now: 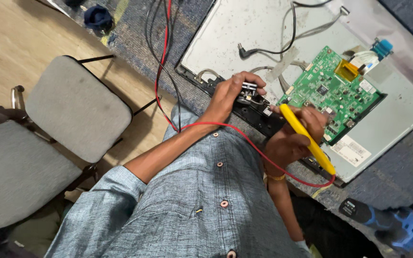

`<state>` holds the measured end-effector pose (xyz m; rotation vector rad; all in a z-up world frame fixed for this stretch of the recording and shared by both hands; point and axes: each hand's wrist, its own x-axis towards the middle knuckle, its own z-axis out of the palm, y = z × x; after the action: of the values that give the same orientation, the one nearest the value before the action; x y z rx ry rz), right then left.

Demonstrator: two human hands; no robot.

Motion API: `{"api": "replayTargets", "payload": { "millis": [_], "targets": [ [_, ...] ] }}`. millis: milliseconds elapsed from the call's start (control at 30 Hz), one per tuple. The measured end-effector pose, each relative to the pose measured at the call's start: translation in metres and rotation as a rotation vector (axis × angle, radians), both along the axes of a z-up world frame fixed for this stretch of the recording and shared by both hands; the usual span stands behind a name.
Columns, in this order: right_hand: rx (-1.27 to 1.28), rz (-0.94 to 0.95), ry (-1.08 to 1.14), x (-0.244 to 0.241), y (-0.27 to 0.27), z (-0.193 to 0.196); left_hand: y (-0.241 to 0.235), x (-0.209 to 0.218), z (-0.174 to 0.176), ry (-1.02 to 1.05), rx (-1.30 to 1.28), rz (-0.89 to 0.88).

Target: The person uses a multimeter to test electrical continuity on a disassembled television chassis. They place the probes on various points of the circuit board and a small black component, then remove the probes and set them aside.

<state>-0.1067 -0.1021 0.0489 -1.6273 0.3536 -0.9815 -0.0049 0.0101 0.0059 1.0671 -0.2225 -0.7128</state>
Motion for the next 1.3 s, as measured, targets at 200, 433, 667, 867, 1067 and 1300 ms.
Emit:
{"api": "replayTargets", "payload": {
  "millis": [200, 433, 667, 867, 1067, 1300],
  "targets": [
    [-0.045, -0.081, -0.031, 0.012, -0.016, -0.007, -0.004, 0.01, -0.003, -0.287, 0.071, 0.008],
    [-0.247, 0.15, 0.266, 0.034, -0.015, 0.01, -0.012, 0.033, -0.008, -0.403, 0.096, 0.038],
    [-0.38, 0.275, 0.321, 0.047, -0.002, 0.014, 0.021, 0.007, 0.02, -0.472, 0.34, 0.152],
    [-0.306, 0.178, 0.321, 0.048, -0.005, -0.004, 0.116, -0.008, 0.084, -0.919, 0.509, -0.205],
    [-0.382, 0.139, 0.326, 0.044, -0.001, -0.006, 0.163, 0.057, 0.097, -0.551, 0.071, -0.416],
    [-0.409, 0.122, 0.302, 0.041, 0.005, -0.005, 0.082, 0.235, 0.002, -0.843, 0.863, 0.62]
  ]
}}
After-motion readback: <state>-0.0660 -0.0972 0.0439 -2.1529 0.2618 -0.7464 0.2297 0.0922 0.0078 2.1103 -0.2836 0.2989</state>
